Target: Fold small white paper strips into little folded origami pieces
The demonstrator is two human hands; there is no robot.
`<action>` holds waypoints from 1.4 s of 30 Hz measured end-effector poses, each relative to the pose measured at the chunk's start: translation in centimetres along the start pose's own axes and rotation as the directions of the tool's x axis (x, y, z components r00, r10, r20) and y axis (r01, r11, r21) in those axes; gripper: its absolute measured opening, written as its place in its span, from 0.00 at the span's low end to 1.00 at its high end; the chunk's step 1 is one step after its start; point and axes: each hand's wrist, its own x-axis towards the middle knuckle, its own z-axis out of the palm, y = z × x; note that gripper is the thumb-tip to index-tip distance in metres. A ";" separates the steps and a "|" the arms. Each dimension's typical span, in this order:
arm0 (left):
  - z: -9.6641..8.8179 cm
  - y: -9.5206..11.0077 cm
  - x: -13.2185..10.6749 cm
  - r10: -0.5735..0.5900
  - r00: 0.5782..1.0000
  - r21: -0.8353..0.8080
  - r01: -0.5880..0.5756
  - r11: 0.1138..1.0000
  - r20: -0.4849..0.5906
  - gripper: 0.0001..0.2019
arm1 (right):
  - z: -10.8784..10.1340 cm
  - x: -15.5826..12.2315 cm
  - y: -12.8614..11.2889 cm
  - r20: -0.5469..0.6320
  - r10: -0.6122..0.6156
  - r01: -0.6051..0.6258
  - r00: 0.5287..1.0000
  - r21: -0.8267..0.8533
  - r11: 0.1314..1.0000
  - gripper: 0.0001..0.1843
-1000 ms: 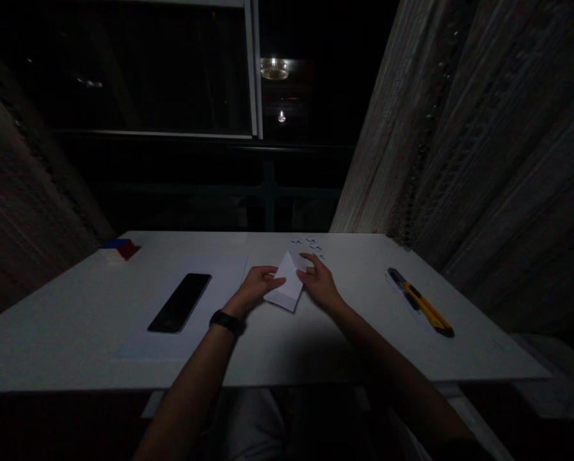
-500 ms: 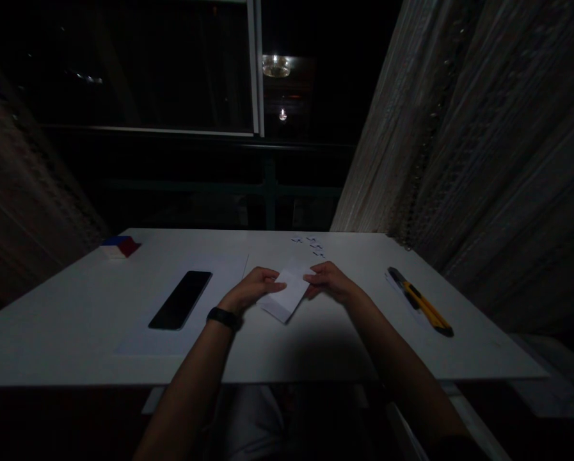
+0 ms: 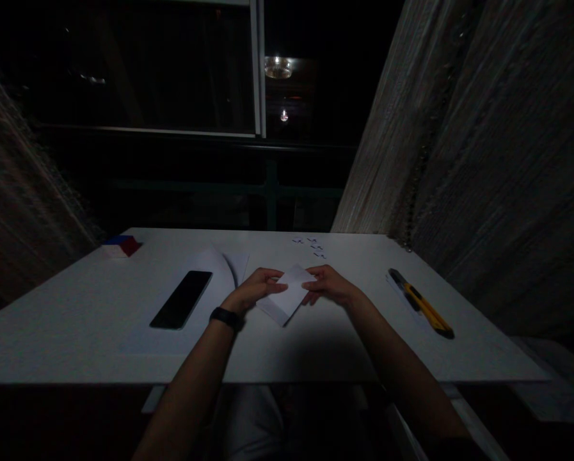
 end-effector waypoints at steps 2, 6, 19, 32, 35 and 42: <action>-0.1 0.1 0.0 -0.012 1.000 -0.026 0.012 1.000 -0.006 0.24 | -0.2 -0.1 0.0 -0.004 -0.002 0.003 1.000 0.047 0.999 0.28; -0.3 0.3 0.0 -0.013 1.000 -0.060 0.011 0.998 -0.020 0.20 | -0.6 -0.1 0.3 0.041 0.004 -0.010 0.999 0.150 0.989 0.21; -0.2 1.2 -0.3 0.021 0.997 -0.373 -0.048 0.927 -0.077 0.27 | -0.3 0.3 0.6 -0.177 -0.095 0.143 0.980 0.288 0.947 0.14; 2.8 -0.6 1.2 0.170 0.948 -0.208 -0.230 0.951 -0.270 0.21 | 4.9 2.8 2.6 -0.547 -0.312 0.386 0.777 0.021 0.922 0.20; 2.8 -0.7 1.3 0.186 0.887 -0.162 -0.276 0.947 -0.423 0.20 | 5.8 2.9 2.9 -0.521 -0.372 0.361 0.768 -0.126 0.924 0.18; 1.4 -1.1 1.7 0.252 0.784 -0.001 -0.307 0.952 -0.568 0.18 | 5.5 1.4 1.4 -0.413 -0.461 0.376 0.786 -0.274 0.885 0.19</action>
